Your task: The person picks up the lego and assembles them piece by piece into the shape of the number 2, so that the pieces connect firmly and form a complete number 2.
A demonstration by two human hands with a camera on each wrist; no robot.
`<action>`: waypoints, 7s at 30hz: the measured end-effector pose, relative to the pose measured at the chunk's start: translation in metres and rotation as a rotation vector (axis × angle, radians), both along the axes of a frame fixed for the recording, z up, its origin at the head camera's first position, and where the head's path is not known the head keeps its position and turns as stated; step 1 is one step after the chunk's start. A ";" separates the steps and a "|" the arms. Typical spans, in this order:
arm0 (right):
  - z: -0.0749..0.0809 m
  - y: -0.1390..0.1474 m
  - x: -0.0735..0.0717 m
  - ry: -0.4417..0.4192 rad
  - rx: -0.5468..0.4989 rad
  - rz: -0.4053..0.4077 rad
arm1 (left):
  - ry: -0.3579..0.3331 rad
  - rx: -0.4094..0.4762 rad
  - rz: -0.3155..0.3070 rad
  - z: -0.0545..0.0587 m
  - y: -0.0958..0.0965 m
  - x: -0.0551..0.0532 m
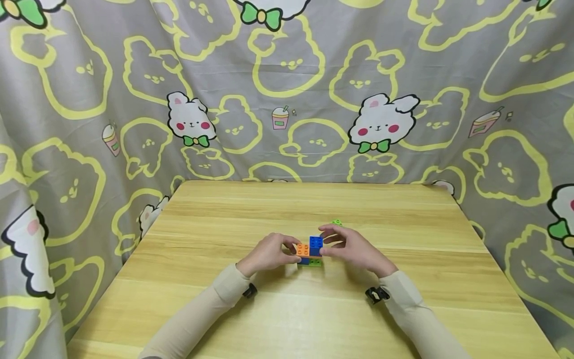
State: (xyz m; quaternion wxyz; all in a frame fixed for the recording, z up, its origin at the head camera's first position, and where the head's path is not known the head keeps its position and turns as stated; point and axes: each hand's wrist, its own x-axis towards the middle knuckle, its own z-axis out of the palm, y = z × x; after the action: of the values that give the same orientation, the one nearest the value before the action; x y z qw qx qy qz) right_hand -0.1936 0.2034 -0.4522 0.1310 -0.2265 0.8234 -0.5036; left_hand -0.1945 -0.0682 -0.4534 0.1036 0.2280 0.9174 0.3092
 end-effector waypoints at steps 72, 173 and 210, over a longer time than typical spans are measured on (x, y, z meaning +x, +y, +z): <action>-0.011 0.014 -0.055 0.164 0.597 -0.227 | -0.001 -0.011 -0.009 -0.001 0.000 -0.001; 0.039 -0.025 0.021 0.478 0.281 -0.082 | 0.226 0.311 -0.056 0.025 -0.002 0.007; 0.023 -0.009 0.004 0.123 0.083 0.050 | 0.178 0.273 -0.026 0.025 -0.003 0.008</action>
State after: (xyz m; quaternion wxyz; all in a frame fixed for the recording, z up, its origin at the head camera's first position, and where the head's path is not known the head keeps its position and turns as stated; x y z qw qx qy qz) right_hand -0.1895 0.1945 -0.4295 0.1020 -0.2719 0.8440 -0.4509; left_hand -0.1866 -0.0708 -0.4283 -0.0063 0.2782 0.8694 0.4082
